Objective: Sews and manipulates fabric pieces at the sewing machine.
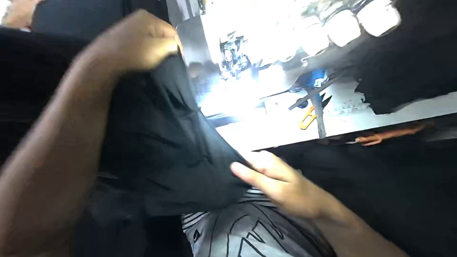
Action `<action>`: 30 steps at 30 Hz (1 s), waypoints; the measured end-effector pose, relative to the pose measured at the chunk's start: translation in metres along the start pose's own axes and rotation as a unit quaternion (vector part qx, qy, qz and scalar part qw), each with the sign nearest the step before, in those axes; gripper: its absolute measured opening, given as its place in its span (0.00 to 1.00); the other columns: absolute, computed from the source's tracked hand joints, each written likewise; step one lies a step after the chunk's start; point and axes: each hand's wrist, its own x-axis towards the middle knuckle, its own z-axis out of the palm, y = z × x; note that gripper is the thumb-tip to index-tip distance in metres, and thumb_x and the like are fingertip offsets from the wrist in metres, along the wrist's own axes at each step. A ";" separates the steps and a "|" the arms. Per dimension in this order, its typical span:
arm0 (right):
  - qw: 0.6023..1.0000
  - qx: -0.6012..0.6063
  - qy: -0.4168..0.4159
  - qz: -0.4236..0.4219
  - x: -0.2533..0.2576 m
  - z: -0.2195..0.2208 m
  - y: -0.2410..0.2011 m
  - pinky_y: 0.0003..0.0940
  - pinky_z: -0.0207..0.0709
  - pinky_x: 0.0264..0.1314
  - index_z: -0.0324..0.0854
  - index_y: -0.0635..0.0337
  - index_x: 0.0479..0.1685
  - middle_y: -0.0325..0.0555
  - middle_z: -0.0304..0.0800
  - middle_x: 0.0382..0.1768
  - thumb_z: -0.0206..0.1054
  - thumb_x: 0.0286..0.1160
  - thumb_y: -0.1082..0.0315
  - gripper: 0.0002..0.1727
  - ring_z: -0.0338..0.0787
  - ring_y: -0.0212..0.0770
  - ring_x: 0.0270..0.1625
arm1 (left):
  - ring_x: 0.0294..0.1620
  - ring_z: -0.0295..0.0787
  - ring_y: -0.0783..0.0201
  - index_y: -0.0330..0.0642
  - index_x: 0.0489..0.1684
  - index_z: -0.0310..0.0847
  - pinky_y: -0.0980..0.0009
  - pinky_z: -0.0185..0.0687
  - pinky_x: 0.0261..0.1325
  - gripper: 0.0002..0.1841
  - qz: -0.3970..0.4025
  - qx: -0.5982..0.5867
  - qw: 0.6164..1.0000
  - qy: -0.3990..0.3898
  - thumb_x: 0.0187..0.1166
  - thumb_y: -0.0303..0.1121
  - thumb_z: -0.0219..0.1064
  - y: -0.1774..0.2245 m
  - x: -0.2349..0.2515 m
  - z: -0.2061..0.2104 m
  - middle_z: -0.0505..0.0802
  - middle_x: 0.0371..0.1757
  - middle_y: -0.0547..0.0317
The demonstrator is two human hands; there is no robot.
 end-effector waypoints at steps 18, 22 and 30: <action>0.957 -0.060 0.280 -0.053 0.048 -0.006 0.030 0.17 0.66 0.14 0.93 0.59 0.53 0.31 0.81 0.16 0.83 0.66 0.66 0.17 0.71 0.25 0.14 | 0.35 0.79 0.82 0.42 0.46 0.79 0.86 0.75 0.39 0.03 0.048 -0.195 0.960 0.196 0.86 0.30 0.63 0.041 -0.016 0.082 0.84 0.36 0.69; 0.958 -0.060 0.279 -0.025 0.049 -0.009 0.029 0.20 0.64 0.13 0.92 0.56 0.37 0.32 0.76 0.12 0.80 0.70 0.64 0.06 0.69 0.27 0.12 | 0.39 0.83 0.81 0.47 0.44 0.83 0.80 0.77 0.44 0.07 0.004 -0.091 0.976 0.198 0.84 0.39 0.65 0.044 -0.012 0.083 0.89 0.38 0.69; 0.932 -0.065 0.357 -0.015 0.055 -0.032 0.036 0.16 0.67 0.15 0.88 0.52 0.20 0.30 0.82 0.14 0.83 0.64 0.64 0.11 0.75 0.22 0.14 | 0.53 0.89 0.71 0.49 0.49 0.88 0.59 0.78 0.61 0.14 -0.134 0.031 0.964 0.229 0.71 0.44 0.72 0.045 0.013 0.089 0.94 0.46 0.63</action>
